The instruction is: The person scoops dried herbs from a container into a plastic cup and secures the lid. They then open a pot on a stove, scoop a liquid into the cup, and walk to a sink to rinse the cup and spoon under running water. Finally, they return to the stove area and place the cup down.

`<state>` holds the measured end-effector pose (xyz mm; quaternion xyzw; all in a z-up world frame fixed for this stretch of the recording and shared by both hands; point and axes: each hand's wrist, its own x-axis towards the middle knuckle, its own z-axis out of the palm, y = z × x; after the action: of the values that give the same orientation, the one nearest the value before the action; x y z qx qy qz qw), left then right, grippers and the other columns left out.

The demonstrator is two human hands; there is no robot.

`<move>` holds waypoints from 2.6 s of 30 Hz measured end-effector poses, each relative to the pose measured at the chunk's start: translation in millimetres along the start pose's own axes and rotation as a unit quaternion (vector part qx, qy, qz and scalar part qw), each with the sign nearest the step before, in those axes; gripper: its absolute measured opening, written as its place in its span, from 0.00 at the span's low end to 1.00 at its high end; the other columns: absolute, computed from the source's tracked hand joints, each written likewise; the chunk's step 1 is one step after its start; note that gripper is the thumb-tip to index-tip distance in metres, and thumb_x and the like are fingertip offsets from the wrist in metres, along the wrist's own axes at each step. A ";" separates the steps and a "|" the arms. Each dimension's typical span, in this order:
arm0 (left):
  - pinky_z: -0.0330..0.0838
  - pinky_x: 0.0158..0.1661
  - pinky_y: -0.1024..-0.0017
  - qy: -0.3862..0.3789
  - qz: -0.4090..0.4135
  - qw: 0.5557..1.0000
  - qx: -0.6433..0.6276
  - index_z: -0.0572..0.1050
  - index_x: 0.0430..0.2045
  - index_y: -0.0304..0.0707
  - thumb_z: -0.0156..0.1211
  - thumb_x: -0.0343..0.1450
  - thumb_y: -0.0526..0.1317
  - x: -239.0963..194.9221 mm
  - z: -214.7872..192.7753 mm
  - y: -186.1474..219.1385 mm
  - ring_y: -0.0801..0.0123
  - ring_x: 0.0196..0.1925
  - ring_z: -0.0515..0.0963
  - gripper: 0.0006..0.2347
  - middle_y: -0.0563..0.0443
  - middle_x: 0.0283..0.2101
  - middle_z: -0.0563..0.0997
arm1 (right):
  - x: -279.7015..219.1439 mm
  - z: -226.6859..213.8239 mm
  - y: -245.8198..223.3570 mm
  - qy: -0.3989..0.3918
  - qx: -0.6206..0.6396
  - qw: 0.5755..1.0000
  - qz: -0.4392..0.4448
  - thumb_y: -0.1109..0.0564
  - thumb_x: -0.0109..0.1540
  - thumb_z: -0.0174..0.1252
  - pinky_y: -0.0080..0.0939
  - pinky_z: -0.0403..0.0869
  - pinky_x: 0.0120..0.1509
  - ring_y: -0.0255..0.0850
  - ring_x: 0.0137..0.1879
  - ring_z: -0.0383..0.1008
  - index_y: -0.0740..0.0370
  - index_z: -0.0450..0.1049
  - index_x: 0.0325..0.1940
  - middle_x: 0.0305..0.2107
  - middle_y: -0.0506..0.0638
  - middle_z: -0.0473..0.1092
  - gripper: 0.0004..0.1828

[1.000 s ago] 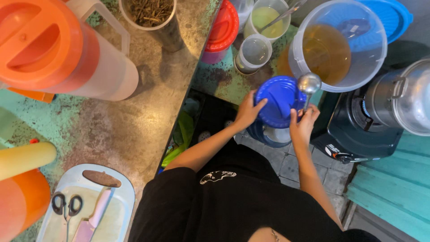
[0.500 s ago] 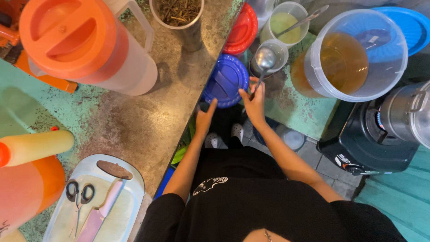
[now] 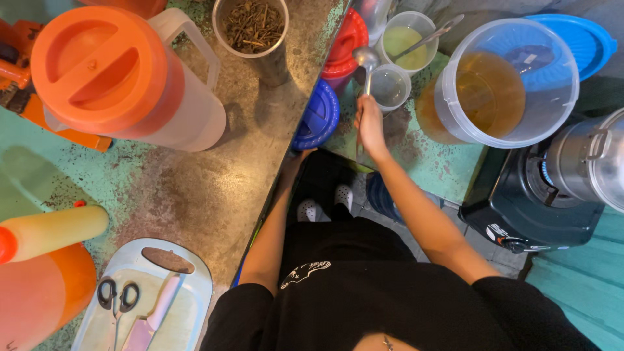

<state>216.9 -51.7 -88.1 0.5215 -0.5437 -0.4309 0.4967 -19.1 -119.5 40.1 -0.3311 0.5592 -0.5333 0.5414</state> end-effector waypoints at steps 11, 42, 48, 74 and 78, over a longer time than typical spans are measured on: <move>0.70 0.61 0.66 -0.051 -0.007 0.998 -0.036 0.68 0.61 0.25 0.66 0.73 0.50 7.8 2.1 -20.3 0.63 0.62 0.74 0.28 0.40 0.63 0.74 | 74.7 59.0 -10.7 -0.083 -0.077 0.993 -0.016 0.46 0.73 0.47 0.34 0.59 0.20 0.29 0.18 0.56 0.58 0.75 0.42 0.17 0.40 0.60 0.17; 0.70 0.50 0.75 -0.075 -0.071 0.992 -0.078 0.82 0.44 0.30 0.56 0.78 0.42 -10.9 -41.0 247.5 0.71 0.47 0.80 0.12 0.50 0.44 0.86 | -1.4 104.3 -135.1 -0.181 -0.224 0.890 -0.353 0.43 0.62 0.77 0.51 0.75 0.63 0.53 0.68 0.70 0.55 0.51 0.78 0.66 0.58 0.63 0.51; 0.67 0.41 0.80 0.021 -0.041 0.984 -0.172 0.79 0.37 0.33 0.54 0.79 0.39 6.6 -55.7 248.4 0.79 0.39 0.75 0.09 0.57 0.37 0.81 | 4.3 172.7 -123.2 -0.200 -0.176 0.892 -0.364 0.39 0.54 0.80 0.53 0.72 0.72 0.51 0.70 0.69 0.65 0.41 0.77 0.66 0.60 0.61 0.66; 0.70 0.55 0.63 -0.295 -0.163 0.909 -0.244 0.46 0.74 0.49 0.62 0.68 0.32 -3.5 194.2 75.0 0.58 0.64 0.69 0.39 0.39 0.68 0.63 | -31.4 -164.6 95.1 0.148 -0.152 0.954 -0.213 0.56 0.51 0.78 0.45 0.70 0.68 0.43 0.64 0.71 0.67 0.63 0.67 0.58 0.55 0.70 0.45; 0.67 0.65 0.62 -0.300 -0.134 0.906 -0.267 0.49 0.76 0.46 0.62 0.70 0.30 1.8 205.0 54.3 0.53 0.70 0.65 0.38 0.39 0.71 0.62 | -19.0 -164.8 101.0 0.155 -0.184 0.950 -0.197 0.57 0.52 0.78 0.46 0.72 0.69 0.44 0.64 0.74 0.65 0.65 0.67 0.57 0.56 0.73 0.43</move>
<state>6.5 -59.0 -62.1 0.2837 -0.4563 -0.7587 0.3683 -152.4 -40.8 -77.1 -0.4419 0.6481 -0.5623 0.2618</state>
